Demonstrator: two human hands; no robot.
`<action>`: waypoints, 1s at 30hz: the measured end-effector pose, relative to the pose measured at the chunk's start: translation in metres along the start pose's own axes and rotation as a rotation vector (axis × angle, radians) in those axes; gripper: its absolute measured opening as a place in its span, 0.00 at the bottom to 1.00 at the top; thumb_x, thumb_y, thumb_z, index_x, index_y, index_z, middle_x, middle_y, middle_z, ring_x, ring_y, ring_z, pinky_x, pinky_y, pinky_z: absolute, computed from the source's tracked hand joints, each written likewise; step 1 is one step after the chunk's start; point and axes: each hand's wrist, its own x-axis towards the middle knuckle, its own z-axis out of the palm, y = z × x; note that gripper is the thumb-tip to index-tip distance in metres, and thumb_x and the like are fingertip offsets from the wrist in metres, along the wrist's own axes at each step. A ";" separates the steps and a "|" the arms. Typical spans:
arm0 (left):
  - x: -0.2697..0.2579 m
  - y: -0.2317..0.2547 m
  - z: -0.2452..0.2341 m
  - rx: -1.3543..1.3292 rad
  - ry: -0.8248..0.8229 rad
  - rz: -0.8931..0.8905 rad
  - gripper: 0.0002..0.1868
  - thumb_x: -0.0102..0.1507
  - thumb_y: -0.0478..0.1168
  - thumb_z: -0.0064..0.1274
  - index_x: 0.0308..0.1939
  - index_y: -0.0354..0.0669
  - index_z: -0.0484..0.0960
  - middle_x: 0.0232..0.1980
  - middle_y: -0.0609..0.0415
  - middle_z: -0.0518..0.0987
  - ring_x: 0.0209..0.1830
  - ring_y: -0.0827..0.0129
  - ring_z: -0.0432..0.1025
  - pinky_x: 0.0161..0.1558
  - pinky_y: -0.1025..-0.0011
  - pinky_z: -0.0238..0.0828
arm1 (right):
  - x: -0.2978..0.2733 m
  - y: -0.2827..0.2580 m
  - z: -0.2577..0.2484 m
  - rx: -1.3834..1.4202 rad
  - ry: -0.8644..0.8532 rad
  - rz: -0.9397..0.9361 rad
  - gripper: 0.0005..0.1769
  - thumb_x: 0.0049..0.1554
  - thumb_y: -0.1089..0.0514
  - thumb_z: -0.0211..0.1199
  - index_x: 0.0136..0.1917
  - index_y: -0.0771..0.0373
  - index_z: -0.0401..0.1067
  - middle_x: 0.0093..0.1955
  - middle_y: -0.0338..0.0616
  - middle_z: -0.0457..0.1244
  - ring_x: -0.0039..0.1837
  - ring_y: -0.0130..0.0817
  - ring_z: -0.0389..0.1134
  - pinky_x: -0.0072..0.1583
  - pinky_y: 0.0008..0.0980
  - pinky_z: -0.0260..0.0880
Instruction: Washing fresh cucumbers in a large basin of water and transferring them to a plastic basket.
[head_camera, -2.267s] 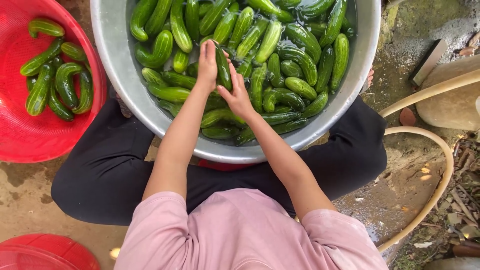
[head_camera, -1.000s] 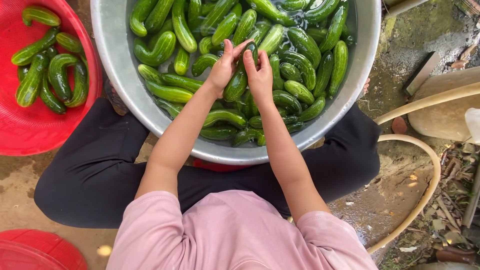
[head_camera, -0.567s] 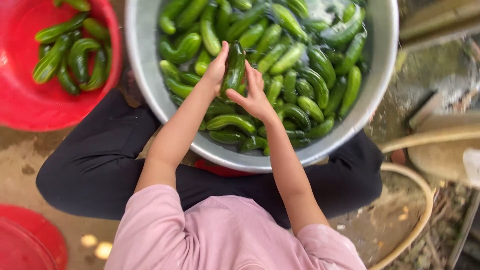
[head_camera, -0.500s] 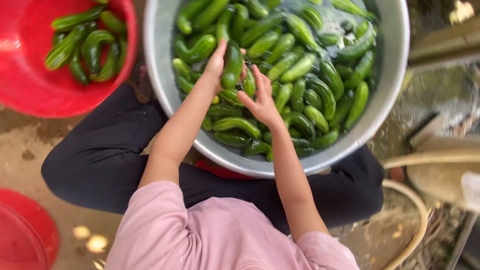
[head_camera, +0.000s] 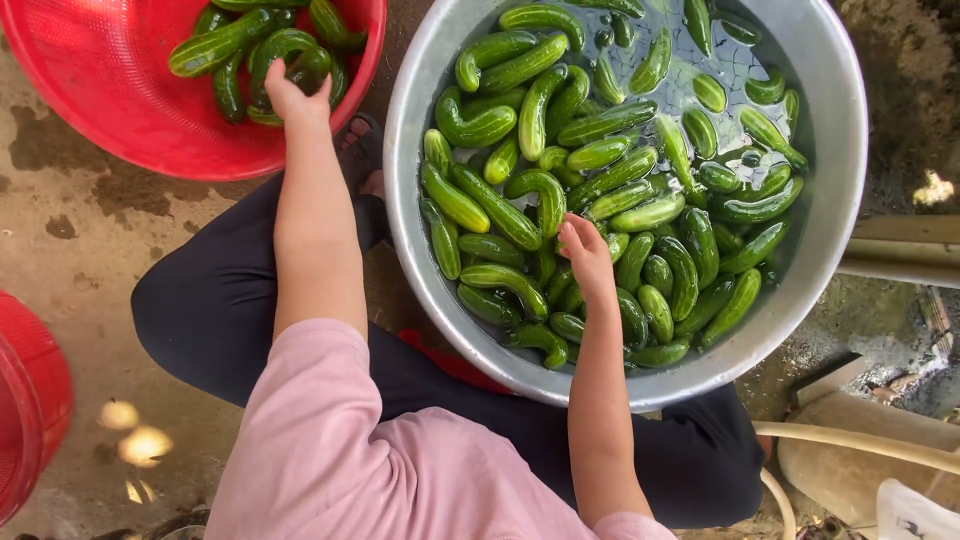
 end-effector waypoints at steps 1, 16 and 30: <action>0.000 0.003 -0.007 0.022 0.048 0.064 0.37 0.59 0.38 0.48 0.72 0.30 0.61 0.69 0.30 0.64 0.66 0.39 0.64 0.66 0.38 0.66 | 0.001 0.003 -0.001 0.003 0.008 0.015 0.26 0.64 0.48 0.55 0.70 0.63 0.68 0.64 0.47 0.68 0.64 0.34 0.68 0.63 0.33 0.71; -0.145 -0.197 0.016 1.258 -1.064 1.109 0.09 0.63 0.33 0.53 0.47 0.40 0.79 0.42 0.45 0.77 0.42 0.52 0.74 0.48 0.59 0.73 | 0.025 0.067 0.025 -0.381 0.333 -0.289 0.29 0.60 0.57 0.69 0.69 0.69 0.65 0.60 0.60 0.62 0.61 0.52 0.69 0.63 0.46 0.72; -0.173 -0.285 -0.105 2.708 -1.581 0.729 0.28 0.51 0.37 0.71 0.53 0.32 0.81 0.60 0.36 0.65 0.62 0.43 0.61 0.54 0.47 0.68 | 0.062 0.133 0.018 0.635 0.320 0.231 0.13 0.60 0.52 0.61 0.52 0.64 0.72 0.43 0.46 0.69 0.41 0.31 0.73 0.43 0.27 0.79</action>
